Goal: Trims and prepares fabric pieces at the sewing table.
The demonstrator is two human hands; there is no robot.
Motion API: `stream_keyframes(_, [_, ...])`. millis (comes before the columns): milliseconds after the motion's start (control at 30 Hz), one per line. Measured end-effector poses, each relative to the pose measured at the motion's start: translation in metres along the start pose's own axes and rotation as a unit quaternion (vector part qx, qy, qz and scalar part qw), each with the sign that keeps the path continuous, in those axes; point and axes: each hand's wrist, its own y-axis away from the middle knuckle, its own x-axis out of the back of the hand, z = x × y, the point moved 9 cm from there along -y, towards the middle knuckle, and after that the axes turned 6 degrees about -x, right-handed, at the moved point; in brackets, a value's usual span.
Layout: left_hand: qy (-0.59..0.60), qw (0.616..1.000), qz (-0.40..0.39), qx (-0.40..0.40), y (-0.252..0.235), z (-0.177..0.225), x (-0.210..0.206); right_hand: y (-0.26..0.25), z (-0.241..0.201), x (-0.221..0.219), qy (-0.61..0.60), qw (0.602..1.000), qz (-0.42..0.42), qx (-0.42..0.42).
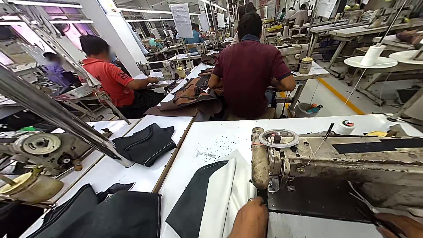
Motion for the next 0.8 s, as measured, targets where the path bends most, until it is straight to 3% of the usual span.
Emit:
stream_keyframes(167, [0.127, 0.991, -0.051, 0.002, -0.039, -0.022, 0.009, -0.009, -0.070, -0.004, -0.062, 0.997, -0.032, 0.044])
stream_keyframes(333, [0.197, 0.978, -0.065, 0.024, -0.045, -0.029, 0.013, -0.006, -0.167, -0.064, -0.123, 0.979, -0.162, 0.028])
stream_keyframes(500, [0.187, 0.981, -0.053, 0.026, -0.045, -0.029, 0.014, -0.031, -0.194, -0.101, -0.079, 0.973, -0.216, 0.010])
stream_keyframes(800, [0.144, 0.989, -0.017, 0.024, -0.040, -0.035, 0.021, -0.032, -0.192, -0.096, -0.036, 0.971, -0.236, 0.025])
